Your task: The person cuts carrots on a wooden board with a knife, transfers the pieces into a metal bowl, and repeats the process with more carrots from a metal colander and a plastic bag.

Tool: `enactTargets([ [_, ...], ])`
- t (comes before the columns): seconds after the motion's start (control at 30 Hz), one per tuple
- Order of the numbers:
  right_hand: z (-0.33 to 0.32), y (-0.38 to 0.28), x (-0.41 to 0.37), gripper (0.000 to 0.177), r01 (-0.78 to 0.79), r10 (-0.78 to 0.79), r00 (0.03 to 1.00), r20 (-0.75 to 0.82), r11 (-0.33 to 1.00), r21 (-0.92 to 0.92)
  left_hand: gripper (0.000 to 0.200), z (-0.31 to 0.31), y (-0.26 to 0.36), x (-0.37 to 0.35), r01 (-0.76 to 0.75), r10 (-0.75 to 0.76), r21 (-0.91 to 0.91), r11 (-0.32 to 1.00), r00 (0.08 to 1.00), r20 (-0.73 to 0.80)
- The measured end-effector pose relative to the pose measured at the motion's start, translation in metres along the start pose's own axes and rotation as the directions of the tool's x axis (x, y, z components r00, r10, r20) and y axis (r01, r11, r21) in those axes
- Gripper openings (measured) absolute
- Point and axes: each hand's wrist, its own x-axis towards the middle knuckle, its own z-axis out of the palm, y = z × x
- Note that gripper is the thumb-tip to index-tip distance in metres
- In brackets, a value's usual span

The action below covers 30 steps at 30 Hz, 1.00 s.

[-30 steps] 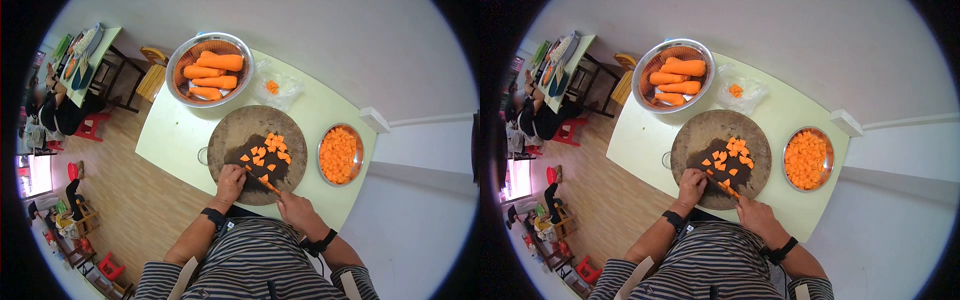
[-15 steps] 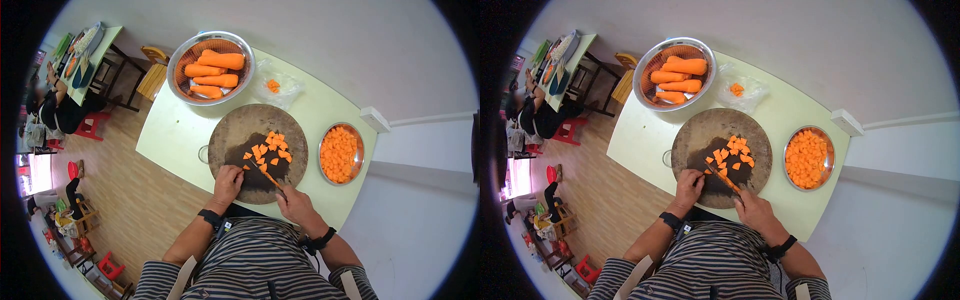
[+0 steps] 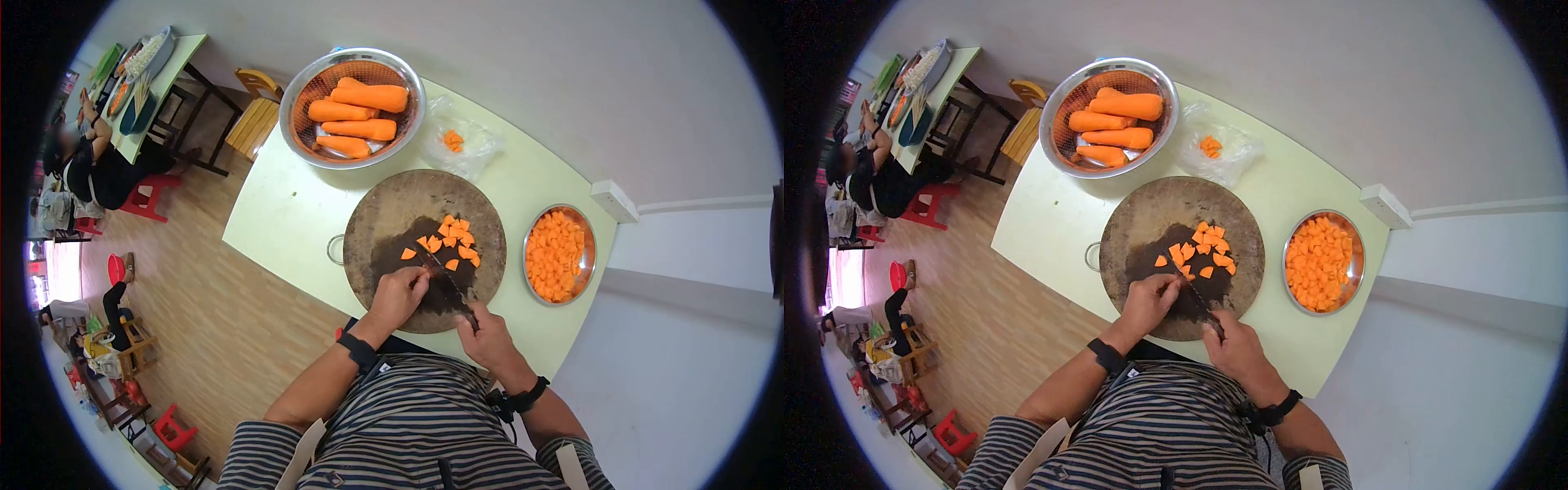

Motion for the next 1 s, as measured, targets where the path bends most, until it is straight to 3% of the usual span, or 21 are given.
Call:
enactTargets([
  [0.13,-0.002,0.001,-0.004,0.024,-0.012,0.012,0.999,-0.053,1.0,-0.002,0.015,0.006,0.002,0.006,0.086,-0.084,-0.047,0.995,0.995,0.05],
  [0.23,-0.003,0.003,-0.003,0.025,-0.01,0.012,0.995,-0.096,1.0,0.022,0.014,0.003,0.008,0.007,0.136,-0.137,-0.104,0.985,0.991,-0.004],
  [0.3,-0.003,0.004,-0.002,0.025,0.011,-0.008,0.995,-0.099,1.0,0.023,0.014,-0.005,0.002,0.005,0.015,-0.026,-0.053,0.998,0.976,-0.215],
  [0.37,-0.003,0.006,-0.002,0.025,0.029,-0.027,0.994,-0.104,0.999,0.025,0.014,-0.011,-0.021,-0.003,0.068,-0.094,-0.119,0.991,0.968,-0.232],
  [0.43,0.0,0.007,0.0,0.027,0.095,-0.095,0.993,-0.071,0.995,-0.002,0.015,-0.023,-0.027,-0.011,0.108,-0.113,-0.033,0.994,0.958,-0.262],
  [0.57,0.01,0.007,0.0,0.03,0.125,-0.125,0.992,0.003,0.988,-0.091,0.013,-0.028,-0.043,-0.03,0.078,-0.056,0.091,0.993,0.972,-0.227],
  [0.73,0.015,0.002,-0.002,0.031,0.184,-0.158,0.981,0.117,0.947,-0.262,0.015,-0.026,-0.032,-0.026,0.148,-0.144,0.008,0.989,0.973,-0.182],
  [1.0,0.02,0.01,-0.005,0.029,0.145,-0.104,0.984,0.147,0.943,-0.3,0.012,-0.017,-0.035,-0.016,0.248,-0.249,-0.024,0.969,0.965,-0.088],
])
